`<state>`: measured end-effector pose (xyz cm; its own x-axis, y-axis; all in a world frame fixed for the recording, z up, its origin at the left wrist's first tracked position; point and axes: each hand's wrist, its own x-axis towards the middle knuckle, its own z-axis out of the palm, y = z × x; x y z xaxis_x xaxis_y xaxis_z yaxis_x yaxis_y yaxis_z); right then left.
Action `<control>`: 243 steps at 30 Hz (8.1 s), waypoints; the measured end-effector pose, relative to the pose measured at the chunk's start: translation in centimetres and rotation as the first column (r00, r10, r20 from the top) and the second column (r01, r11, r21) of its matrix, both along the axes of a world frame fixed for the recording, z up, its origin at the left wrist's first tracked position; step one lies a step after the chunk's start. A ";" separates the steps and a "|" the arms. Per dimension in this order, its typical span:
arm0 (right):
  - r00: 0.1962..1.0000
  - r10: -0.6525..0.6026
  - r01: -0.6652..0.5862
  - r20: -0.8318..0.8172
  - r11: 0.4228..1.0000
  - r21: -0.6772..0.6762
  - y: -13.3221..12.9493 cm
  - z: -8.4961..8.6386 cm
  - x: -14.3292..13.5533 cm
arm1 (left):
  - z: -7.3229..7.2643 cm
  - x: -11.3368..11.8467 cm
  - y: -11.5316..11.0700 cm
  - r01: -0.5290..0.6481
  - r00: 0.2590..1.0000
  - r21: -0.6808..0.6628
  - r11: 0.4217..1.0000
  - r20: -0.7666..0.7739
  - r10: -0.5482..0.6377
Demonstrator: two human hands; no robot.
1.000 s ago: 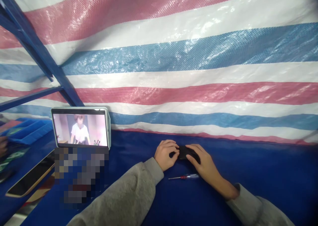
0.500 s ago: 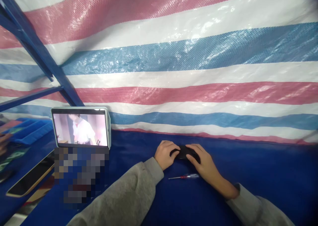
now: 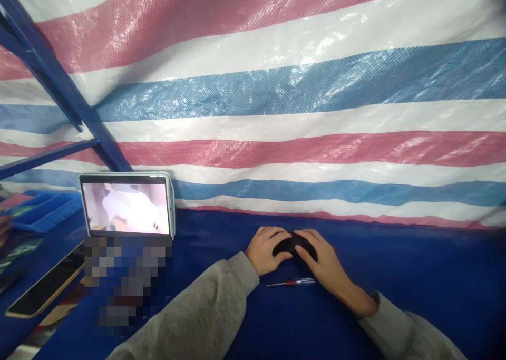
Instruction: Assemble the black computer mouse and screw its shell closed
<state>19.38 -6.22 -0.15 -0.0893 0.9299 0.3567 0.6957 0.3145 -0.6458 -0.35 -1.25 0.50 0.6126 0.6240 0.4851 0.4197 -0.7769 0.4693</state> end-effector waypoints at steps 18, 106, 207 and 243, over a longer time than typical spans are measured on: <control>0.984 -0.073 0.047 0.164 0.986 0.157 -0.3 3.1 0.7 | 0.0 -0.1 0.0 0.028 0.991 0.061 0.998 -0.136 -0.020; 0.662 -0.042 0.054 0.748 0.999 0.009 1.4 12.6 -0.6 | -0.5 0.2 0.1 0.151 0.961 0.222 0.963 -0.262 -0.090; 0.778 0.020 -0.003 0.628 1.000 -0.029 1.4 12.8 -0.1 | -0.5 0.2 0.0 0.149 0.960 0.206 0.967 -0.264 -0.091; 0.825 0.024 -0.009 0.565 1.000 -0.029 1.7 12.5 0.0 | -0.4 0.2 0.0 0.140 0.962 0.192 0.971 -0.260 -0.087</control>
<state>19.42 -4.51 12.39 -0.2842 0.9339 0.2170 0.9359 0.3193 -0.1486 -0.17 -1.30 0.08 0.7909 0.4455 0.4196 0.4056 -0.8950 0.1856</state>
